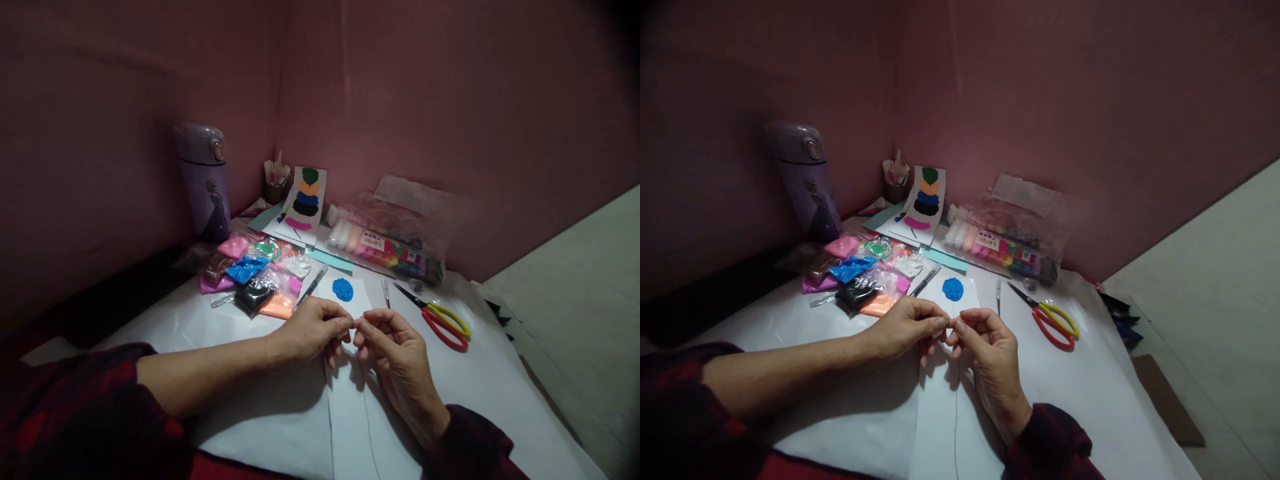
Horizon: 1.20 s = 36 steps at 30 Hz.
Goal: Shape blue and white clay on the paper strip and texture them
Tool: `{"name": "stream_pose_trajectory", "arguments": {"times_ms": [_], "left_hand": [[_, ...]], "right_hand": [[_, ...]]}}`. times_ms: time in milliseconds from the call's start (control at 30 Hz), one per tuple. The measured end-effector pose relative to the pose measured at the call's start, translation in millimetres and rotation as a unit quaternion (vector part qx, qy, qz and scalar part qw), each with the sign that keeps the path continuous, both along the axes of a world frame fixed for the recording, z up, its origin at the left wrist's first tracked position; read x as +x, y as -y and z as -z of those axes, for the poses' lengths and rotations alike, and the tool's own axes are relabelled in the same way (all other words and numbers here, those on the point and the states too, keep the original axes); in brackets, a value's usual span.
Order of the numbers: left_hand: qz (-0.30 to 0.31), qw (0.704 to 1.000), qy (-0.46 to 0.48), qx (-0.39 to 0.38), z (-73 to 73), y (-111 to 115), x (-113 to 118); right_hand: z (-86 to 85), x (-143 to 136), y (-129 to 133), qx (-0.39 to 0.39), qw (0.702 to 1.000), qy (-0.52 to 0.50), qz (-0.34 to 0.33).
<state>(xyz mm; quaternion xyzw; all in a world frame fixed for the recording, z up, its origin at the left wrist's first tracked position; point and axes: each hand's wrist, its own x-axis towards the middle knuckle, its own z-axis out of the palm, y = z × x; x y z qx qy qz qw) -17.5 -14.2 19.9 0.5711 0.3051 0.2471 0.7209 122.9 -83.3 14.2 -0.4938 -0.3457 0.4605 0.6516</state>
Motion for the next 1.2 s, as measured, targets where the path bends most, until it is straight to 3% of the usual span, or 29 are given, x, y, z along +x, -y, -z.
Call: {"name": "stream_pose_trajectory", "arguments": {"times_ms": [300, 533, 967, 1200], "left_hand": [[-0.026, 0.999, -0.018, 0.01, -4.0, 1.1, 1.0], [-0.044, 0.998, -0.047, 0.017, -4.7, 1.2, -0.2], [-0.018, 0.999, -0.029, 0.017, -6.3, -0.2, 1.1], [-0.014, 0.996, -0.068, 0.061, -3.1, 0.6, 0.0]], "right_hand": [[0.6, 0.1, -0.6, 0.004, 1.0, 0.004, -0.003], [3.9, -8.5, 6.3, 0.036, 0.995, 0.084, 0.034], [2.8, 1.2, -0.5, 0.026, 1.0, -0.014, 0.009], [4.6, 0.4, 0.7, 0.033, 0.999, 0.027, 0.004]]}}
